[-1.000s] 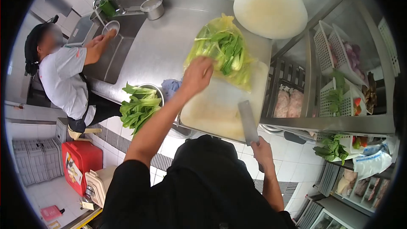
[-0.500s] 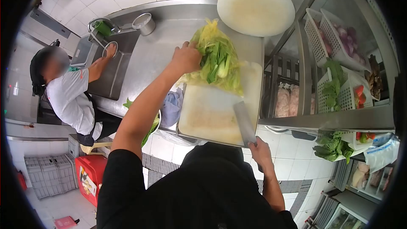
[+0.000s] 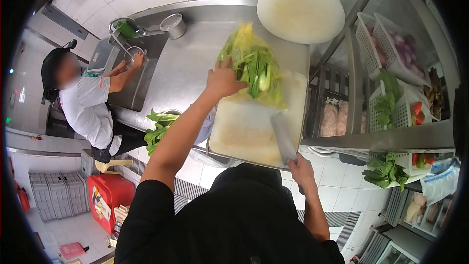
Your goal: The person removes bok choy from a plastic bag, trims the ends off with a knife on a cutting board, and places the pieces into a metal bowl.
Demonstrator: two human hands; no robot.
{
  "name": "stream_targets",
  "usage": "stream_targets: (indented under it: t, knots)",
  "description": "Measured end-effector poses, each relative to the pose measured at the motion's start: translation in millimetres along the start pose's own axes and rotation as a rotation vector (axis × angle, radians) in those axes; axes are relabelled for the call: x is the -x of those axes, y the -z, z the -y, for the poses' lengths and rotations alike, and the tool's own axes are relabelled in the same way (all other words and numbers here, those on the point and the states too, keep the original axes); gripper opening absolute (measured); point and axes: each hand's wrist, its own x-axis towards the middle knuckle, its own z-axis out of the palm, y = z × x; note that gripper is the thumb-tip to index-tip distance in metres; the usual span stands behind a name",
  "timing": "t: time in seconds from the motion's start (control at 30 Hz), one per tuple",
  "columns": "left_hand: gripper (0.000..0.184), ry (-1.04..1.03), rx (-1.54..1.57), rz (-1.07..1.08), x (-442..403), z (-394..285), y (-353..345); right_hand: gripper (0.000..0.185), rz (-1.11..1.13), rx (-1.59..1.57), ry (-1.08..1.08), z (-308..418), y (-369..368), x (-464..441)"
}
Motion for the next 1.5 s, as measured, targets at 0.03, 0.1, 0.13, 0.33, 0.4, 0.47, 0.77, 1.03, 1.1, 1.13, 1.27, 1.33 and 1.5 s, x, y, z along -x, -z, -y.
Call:
stream_targets:
  t: [0.03,0.1,0.13,0.33,0.4,0.47,0.77,1.03,1.1,1.13,1.27,1.33,1.5]
  knots:
    - [0.051,-0.002,-0.002,-0.003,-7,10,-3,0.037,-0.010,0.001,0.012,0,0,0]
    - [0.049,0.009,0.077,0.017,-15,22,-3,0.037,-0.005,-0.012,0.000,2,1,0]
    - [0.049,0.010,0.075,0.017,-16,24,-1,0.037,0.000,-0.021,-0.015,3,1,1]
    - [0.052,0.012,-0.052,0.244,0,-10,28,0.037,-0.017,-0.021,-0.004,-3,-3,-1]
    - [0.059,-0.011,-0.218,0.070,6,-20,12,0.037,-0.004,-0.020,-0.027,3,0,0]
    - [0.057,-0.019,-0.255,0.028,9,-27,-10,0.038,0.006,-0.018,-0.049,6,0,1]
    - [0.059,0.018,0.264,-0.226,0,2,-7,0.037,-0.019,-0.023,-0.005,5,-2,-4]
    - [0.055,0.140,0.960,-0.097,-10,-15,45,0.036,-0.011,-0.025,-0.004,10,0,-4]
    - [0.053,0.050,0.385,-0.430,-5,-21,56,0.036,-0.012,-0.008,0.001,12,2,-6]
    - [0.053,0.043,0.384,-0.425,4,-24,65,0.036,-0.013,-0.002,-0.005,12,0,-4]
    - [0.048,-0.082,0.424,-0.663,49,-8,97,0.037,-0.016,-0.016,-0.010,11,-1,-4]
    - [0.047,-0.074,0.658,-0.639,74,5,110,0.038,-0.016,-0.003,-0.007,10,-2,-5]
    - [0.050,-0.040,1.226,-0.498,157,8,68,0.037,0.014,0.021,-0.027,15,2,-5]
